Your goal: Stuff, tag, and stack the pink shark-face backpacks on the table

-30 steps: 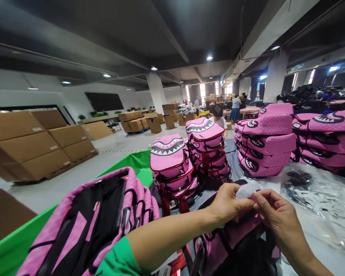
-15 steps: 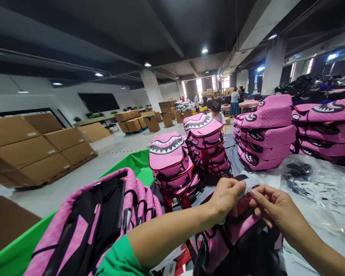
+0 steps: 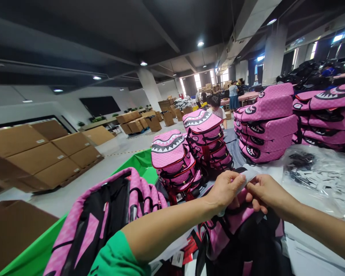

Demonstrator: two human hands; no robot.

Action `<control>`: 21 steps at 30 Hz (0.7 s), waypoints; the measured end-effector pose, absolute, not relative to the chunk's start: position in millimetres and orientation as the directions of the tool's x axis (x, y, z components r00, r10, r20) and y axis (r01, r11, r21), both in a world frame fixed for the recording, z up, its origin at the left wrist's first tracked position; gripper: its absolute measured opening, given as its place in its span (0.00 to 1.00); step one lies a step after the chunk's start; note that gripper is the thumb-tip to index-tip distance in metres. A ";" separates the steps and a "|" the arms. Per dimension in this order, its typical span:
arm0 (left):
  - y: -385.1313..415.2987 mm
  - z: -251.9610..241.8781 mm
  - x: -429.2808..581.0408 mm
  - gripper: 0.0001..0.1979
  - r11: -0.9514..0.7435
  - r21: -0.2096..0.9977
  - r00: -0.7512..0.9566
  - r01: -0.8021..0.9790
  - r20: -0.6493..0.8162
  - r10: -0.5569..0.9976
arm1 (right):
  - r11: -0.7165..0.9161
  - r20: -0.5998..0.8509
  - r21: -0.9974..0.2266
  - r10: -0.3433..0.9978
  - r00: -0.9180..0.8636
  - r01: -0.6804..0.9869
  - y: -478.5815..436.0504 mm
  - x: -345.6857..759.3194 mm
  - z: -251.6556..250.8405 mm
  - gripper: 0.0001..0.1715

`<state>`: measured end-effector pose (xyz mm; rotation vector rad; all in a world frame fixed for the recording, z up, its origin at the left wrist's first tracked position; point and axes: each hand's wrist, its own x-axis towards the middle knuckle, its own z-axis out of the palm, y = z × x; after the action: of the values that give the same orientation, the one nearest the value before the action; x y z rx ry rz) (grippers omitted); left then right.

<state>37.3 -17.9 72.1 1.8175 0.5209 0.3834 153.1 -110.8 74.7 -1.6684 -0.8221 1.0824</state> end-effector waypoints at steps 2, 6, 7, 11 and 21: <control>-17.5 70.7 37.3 0.30 -0.209 0.966 0.833 0.155 -0.014 0.552 | -0.335 -0.294 -0.942 0.867 0.403 0.032 -110.2 154.9 73.0 0.15; -18.4 68.3 36.2 0.34 -0.162 0.981 0.782 0.105 0.019 0.623 | -0.223 -0.247 -0.969 0.887 0.390 -0.105 -120.4 160.5 63.3 0.17; -19.4 68.0 35.7 0.35 -0.136 0.986 0.772 0.095 0.013 0.636 | -0.184 -0.233 -0.969 0.907 0.350 -0.168 -124.2 160.8 61.0 0.18; -27.0 68.5 36.0 0.36 0.023 0.998 0.763 0.061 -0.061 0.644 | -0.083 -0.175 -0.887 0.970 0.166 -0.454 -131.9 154.6 57.3 0.25; -11.1 76.9 27.8 0.38 0.147 0.977 0.887 0.153 -0.201 0.415 | -0.044 -0.199 -0.788 0.962 0.186 -0.614 -166.6 150.1 36.7 0.28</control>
<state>27.8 -11.1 76.9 1.4272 0.4842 0.1994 150.1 -166.6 36.7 -0.9116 -0.4905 1.3602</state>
